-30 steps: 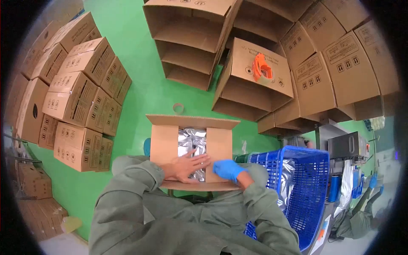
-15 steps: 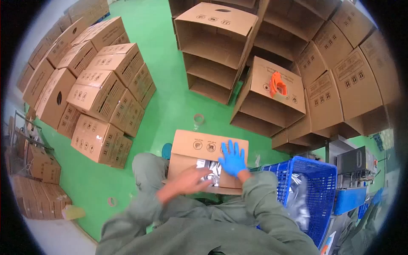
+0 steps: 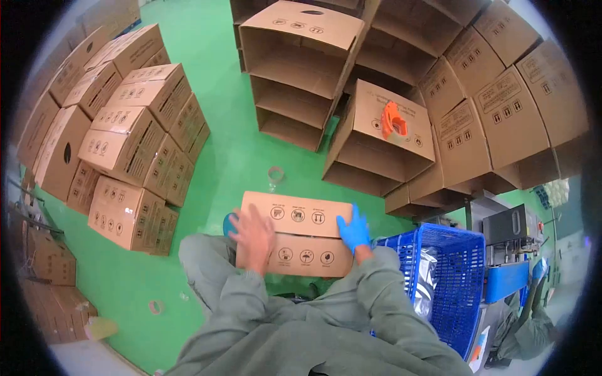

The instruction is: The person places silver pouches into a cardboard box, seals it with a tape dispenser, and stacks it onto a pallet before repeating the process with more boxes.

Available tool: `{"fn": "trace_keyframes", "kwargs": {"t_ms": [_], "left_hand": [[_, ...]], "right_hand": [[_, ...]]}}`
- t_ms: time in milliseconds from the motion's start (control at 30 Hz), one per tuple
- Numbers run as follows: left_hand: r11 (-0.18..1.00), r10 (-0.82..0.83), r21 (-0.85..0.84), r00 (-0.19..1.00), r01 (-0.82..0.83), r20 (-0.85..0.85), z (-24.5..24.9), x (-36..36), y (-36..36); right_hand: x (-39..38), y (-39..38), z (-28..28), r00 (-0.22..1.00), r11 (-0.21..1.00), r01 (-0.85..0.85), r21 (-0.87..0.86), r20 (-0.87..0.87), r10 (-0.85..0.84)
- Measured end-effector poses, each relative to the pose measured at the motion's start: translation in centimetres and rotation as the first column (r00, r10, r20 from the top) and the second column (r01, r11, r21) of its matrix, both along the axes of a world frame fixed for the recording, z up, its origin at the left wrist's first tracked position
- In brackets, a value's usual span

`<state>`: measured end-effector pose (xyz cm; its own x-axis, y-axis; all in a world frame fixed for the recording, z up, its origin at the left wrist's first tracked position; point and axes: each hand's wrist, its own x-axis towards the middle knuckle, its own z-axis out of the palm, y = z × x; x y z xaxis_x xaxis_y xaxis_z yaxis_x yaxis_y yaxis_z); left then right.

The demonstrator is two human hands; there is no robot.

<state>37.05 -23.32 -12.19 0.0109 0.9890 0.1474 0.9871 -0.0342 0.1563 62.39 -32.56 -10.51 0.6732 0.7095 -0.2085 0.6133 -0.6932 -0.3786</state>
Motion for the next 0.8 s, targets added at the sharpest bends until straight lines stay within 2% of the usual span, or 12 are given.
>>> {"fn": "trace_keyframes", "kwargs": {"t_ms": [33, 100, 233, 333, 400, 433, 467, 500, 533, 600, 667, 800], "left_hand": [[1.0, -0.01, -0.003, 1.0, 0.01, 0.005, 0.6, -0.1, -0.3], [0.97, 0.05, -0.245, 0.976, 0.003, 0.21, 1.3, -0.7, 0.2], [0.986, -0.034, -0.159, 0.997, 0.044, 0.068, -1.1, -0.6, 4.2], [0.966, -0.222, -0.12, 0.972, 0.229, 0.07, -0.4, -1.1, 9.3], [0.886, -0.369, -0.251, 0.92, 0.391, 0.131, 1.3, -1.1, 12.0], [0.888, -0.366, -0.249, 0.922, 0.387, 0.127, 1.1, -0.9, 12.3], [0.914, -0.37, -0.162, 0.928, 0.371, 0.034, 0.7, -0.7, 11.7], [0.931, -0.361, -0.072, 0.931, 0.357, -0.058, 0.3, -0.5, 11.1], [0.934, -0.354, -0.076, 0.933, 0.35, -0.062, -0.2, -0.5, 10.1], [0.822, -0.547, -0.192, 0.837, 0.536, -0.009, -0.8, -0.7, 8.1], [0.833, -0.5, -0.257, 0.865, 0.491, 0.032, -0.3, -0.5, 7.2], [0.841, -0.507, -0.181, 0.859, 0.51, 0.068, -0.6, -0.2, 8.6]], "right_hand": [[0.3, -0.5, -1.5, 1.0, 1.0, 0.01, -0.003, 0.005, -0.01], [0.6, -0.4, -3.5, 0.864, 0.932, 0.302, -0.201, -0.356, -0.357], [-0.2, -0.4, -4.7, 0.819, 0.914, 0.333, -0.232, -0.409, -0.402], [-1.1, -1.6, -4.2, 0.799, 0.947, 0.316, -0.051, -0.525, -0.295], [1.3, -0.8, -1.9, 0.907, 0.957, -0.276, -0.089, -0.353, 0.229], [3.2, 1.6, 0.3, 0.983, 0.99, -0.142, -0.001, -0.121, 0.141], [4.6, 5.6, 7.3, 0.959, 0.989, 0.145, 0.034, -0.252, -0.132], [7.8, 8.3, 7.5, 0.986, 0.832, 0.135, 0.538, -0.154, -0.061], [10.6, 11.5, 9.6, 0.986, 0.759, -0.04, 0.65, 0.15, -0.077], [16.7, 17.6, 11.5, 0.855, 0.794, -0.195, 0.576, 0.496, -0.15], [19.5, 20.8, 13.9, 0.932, 0.973, -0.033, 0.23, 0.359, -0.054], [21.3, 23.2, 12.2, 0.95, 0.988, -0.122, 0.099, 0.3, 0.087]]}}
